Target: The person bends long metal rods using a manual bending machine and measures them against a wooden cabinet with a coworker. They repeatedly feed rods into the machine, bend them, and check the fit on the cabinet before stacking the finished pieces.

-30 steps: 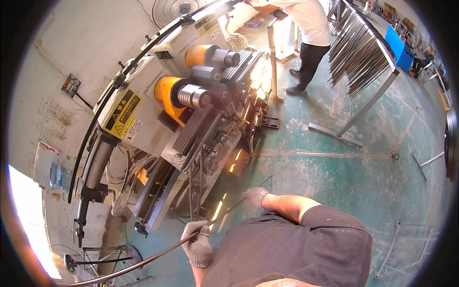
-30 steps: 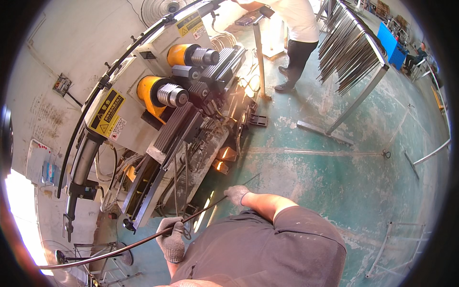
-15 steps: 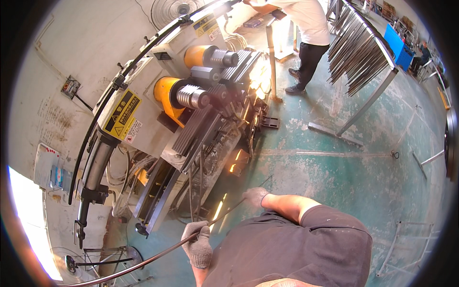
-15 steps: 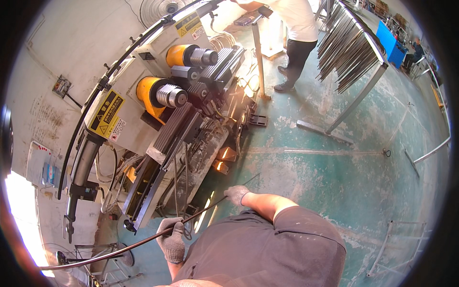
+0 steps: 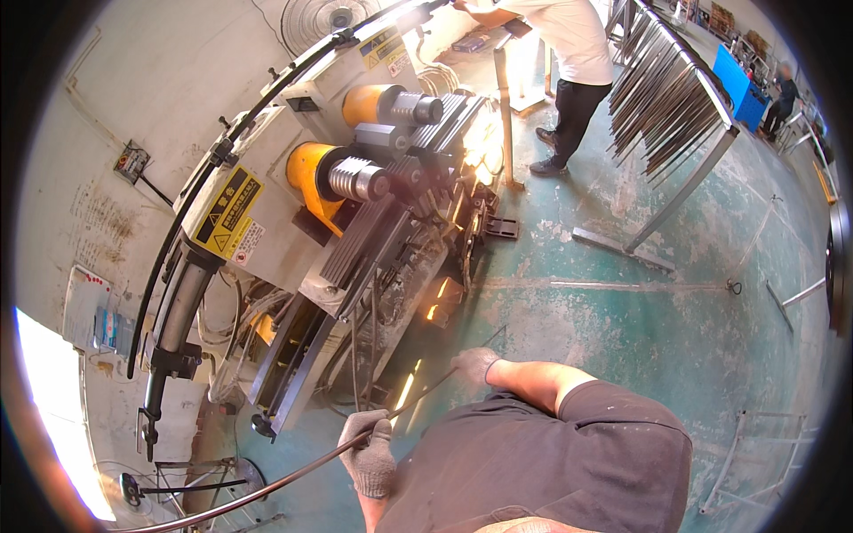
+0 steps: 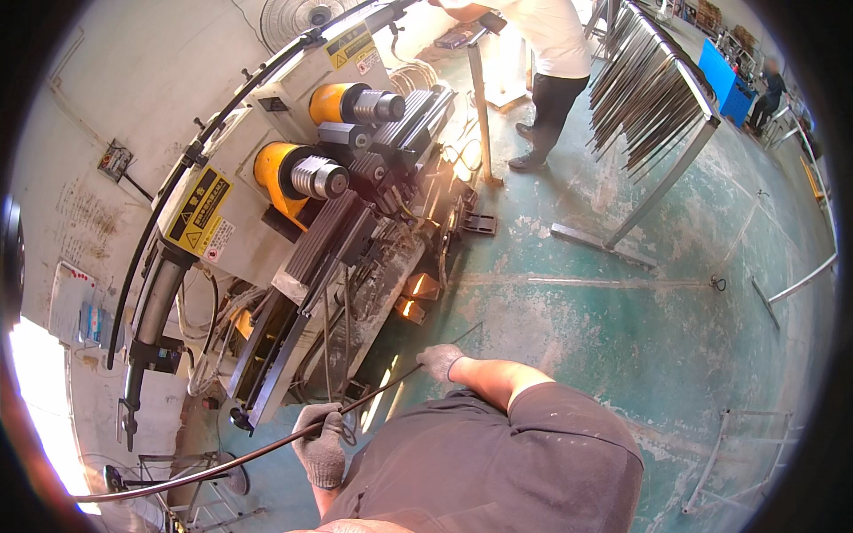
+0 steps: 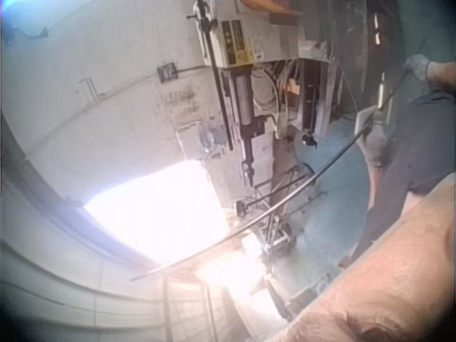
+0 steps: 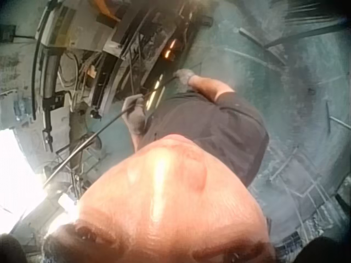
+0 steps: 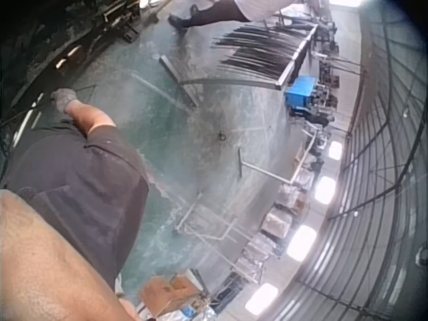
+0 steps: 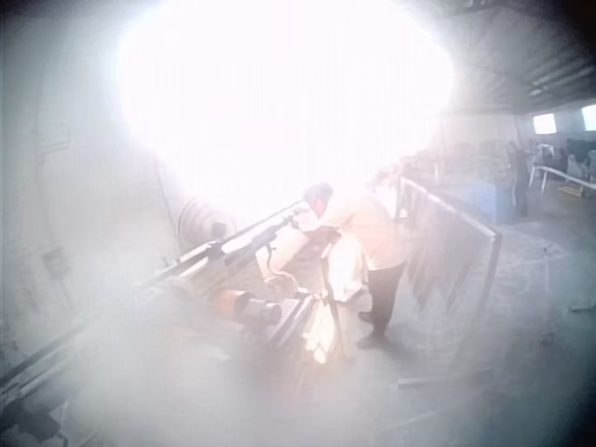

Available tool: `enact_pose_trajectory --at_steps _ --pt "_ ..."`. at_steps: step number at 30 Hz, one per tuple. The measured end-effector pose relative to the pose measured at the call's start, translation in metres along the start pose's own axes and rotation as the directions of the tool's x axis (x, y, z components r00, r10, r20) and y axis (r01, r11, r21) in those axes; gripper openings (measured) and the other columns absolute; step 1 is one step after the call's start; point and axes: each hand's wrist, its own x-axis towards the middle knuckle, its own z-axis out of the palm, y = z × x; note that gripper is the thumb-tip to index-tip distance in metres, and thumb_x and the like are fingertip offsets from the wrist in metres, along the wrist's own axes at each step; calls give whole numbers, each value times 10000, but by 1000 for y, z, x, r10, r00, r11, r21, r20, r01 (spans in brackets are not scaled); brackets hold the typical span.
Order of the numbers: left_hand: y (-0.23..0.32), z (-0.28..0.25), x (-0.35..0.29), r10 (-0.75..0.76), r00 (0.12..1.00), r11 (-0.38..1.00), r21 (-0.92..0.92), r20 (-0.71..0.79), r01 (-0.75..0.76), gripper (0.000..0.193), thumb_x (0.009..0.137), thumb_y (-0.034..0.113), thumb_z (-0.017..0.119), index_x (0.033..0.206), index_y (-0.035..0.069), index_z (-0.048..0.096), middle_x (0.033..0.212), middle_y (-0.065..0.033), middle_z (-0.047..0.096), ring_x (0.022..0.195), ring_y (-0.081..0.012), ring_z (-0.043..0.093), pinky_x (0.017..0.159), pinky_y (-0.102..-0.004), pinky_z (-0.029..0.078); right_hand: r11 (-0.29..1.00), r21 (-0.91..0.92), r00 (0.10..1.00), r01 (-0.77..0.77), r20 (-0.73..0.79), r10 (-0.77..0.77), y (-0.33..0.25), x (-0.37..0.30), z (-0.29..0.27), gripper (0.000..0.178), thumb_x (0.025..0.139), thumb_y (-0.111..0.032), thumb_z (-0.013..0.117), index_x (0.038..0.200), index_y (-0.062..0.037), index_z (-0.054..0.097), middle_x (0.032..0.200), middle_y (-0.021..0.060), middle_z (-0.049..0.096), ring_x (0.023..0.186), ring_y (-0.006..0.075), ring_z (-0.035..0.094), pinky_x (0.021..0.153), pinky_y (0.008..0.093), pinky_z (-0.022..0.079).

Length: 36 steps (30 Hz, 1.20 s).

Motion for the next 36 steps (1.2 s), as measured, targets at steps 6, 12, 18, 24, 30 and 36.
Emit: enact_pose_trajectory --at_steps 6,12,18,24,30,36 --pt "7 4 -2 -4 1000 1000 -19 -22 4 106 936 -65 714 1015 1 740 883 -13 689 817 -102 600 749 -253 491 1000 -12 1000 -22 7 22 -3 -2 -2 286 1003 -319 613 1133 -90 724 1107 202 738 1083 425 699 894 545 557" --pt "7 4 -2 12 1000 1000 -1 -8 -12 93 941 -53 712 1012 1 739 879 -14 681 822 -106 600 751 -255 490 999 -30 1000 -22 5 22 -2 -1 0 285 1004 -324 614 1130 -94 726 1110 195 738 1088 418 699 894 543 557" --pt "5 3 -2 -3 1000 1000 4 -1 3 89 944 -51 711 1012 0 737 888 -17 688 828 -109 604 756 -255 492 1000 -9 1000 -26 1 26 -4 -4 -4 284 1002 -325 617 1128 -95 726 1116 188 739 1093 413 698 897 539 557" --pt "6 5 -2 -18 1000 1000 -21 -8 18 102 936 -67 714 1012 -1 736 897 -18 695 828 -106 605 759 -255 494 1000 -17 1000 -8 6 8 1 -1 -1 288 1002 -319 612 1129 -86 724 1096 203 741 1078 420 702 897 546 556" --pt "6 5 -4 -19 1000 1000 -16 -20 19 90 940 -56 718 1008 -1 738 897 -18 696 826 -104 605 756 -255 495 1000 -24 1000 9 -8 -10 2 -1 1 287 1004 -312 603 1127 -83 726 1090 206 741 1076 421 703 901 547 556" --pt "7 5 -6 -25 999 1000 0 -32 25 115 935 -72 708 1017 3 740 907 -20 684 830 -96 608 763 -244 495 1000 -25 1000 4 7 -4 -3 -3 -4 283 1006 -319 607 1126 -91 725 1092 199 741 1076 417 703 898 545 556"
